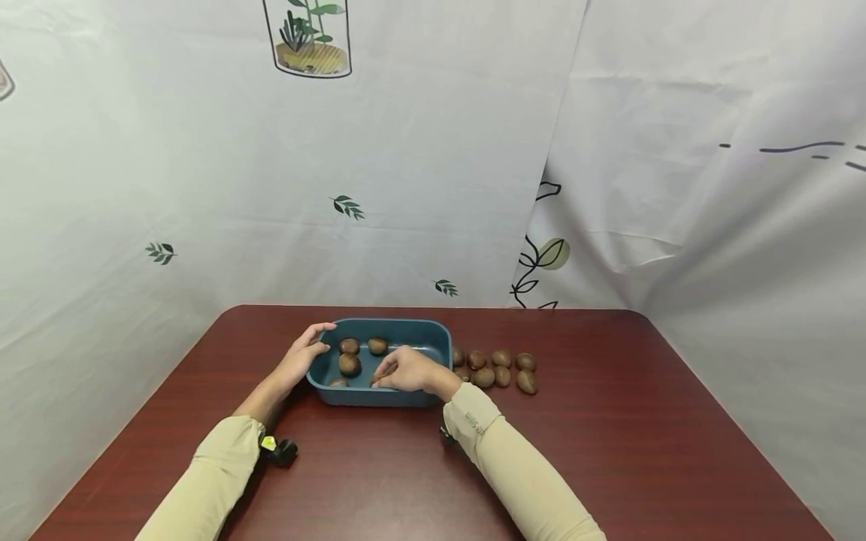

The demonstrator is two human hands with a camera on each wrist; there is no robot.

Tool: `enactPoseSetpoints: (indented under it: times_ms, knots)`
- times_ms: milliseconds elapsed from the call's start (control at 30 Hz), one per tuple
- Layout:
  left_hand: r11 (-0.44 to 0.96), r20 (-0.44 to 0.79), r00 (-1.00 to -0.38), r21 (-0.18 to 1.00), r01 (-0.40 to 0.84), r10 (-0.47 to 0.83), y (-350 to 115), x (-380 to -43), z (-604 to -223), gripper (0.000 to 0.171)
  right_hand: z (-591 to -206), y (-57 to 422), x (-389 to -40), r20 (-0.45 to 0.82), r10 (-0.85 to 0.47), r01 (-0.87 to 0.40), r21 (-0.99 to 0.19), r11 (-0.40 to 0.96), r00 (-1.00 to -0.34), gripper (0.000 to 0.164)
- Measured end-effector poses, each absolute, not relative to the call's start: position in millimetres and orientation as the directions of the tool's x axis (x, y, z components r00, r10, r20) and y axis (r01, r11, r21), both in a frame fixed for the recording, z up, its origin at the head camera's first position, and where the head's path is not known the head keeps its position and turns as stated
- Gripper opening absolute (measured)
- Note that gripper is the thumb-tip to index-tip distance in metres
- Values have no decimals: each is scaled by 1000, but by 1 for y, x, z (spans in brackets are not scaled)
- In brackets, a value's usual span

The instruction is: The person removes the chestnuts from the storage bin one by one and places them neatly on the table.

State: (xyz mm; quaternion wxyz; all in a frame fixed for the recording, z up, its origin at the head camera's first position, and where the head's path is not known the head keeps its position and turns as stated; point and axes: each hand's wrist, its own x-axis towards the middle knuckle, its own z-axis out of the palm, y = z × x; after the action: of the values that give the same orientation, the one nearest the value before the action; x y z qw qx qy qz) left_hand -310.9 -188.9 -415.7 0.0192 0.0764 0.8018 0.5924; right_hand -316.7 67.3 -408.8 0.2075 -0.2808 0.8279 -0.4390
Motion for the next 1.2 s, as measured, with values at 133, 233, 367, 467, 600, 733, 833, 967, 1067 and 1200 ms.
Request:
enactPoseSetpoints:
  times_ms: [133,233,367,467,600,733,833,967,1067,1200]
  knots:
    - [294,65,-986,950,108,152,-191,-317,-422,43,-407,71,-318,-107,-634,-277,-835,475,-766,17]
    - [307,84,-986,943,125,145,-195,-326,-435,43,-404,73,-319,-116,-626,-262,-838,479,-771,19]
    - [318,100,-986,938,139,135,-198,-335,-449,43,-401,76,-318,-122,-620,-249,-843,477,-775,21]
    - [298,91,-986,945,130,143,-197,-332,-444,42,-399,79,-318,-126,-612,-237,-847,477,-781,22]
    - [280,76,-985,953,117,155,-193,-320,-428,42,-397,83,-318,-125,-596,-219,-855,470,-793,24]
    - [294,74,-985,948,117,153,-189,-310,-416,41,-397,86,-319,-113,-596,-218,-864,455,-795,26]
    - [303,73,-987,946,115,147,-188,-307,-414,42,-396,88,-319,-109,-595,-220,-864,454,-797,27]
    - [300,73,-987,947,115,147,-189,-311,-418,42,-393,91,-318,-99,-589,-234,-855,462,-802,28]
    - [289,81,-985,950,122,151,-192,-319,-427,42,-390,94,-317,-85,-586,-256,-842,475,-806,28]
    - [287,100,-984,948,138,146,-197,-331,-441,42,-387,97,-316,-61,-579,-302,-807,508,-813,26]
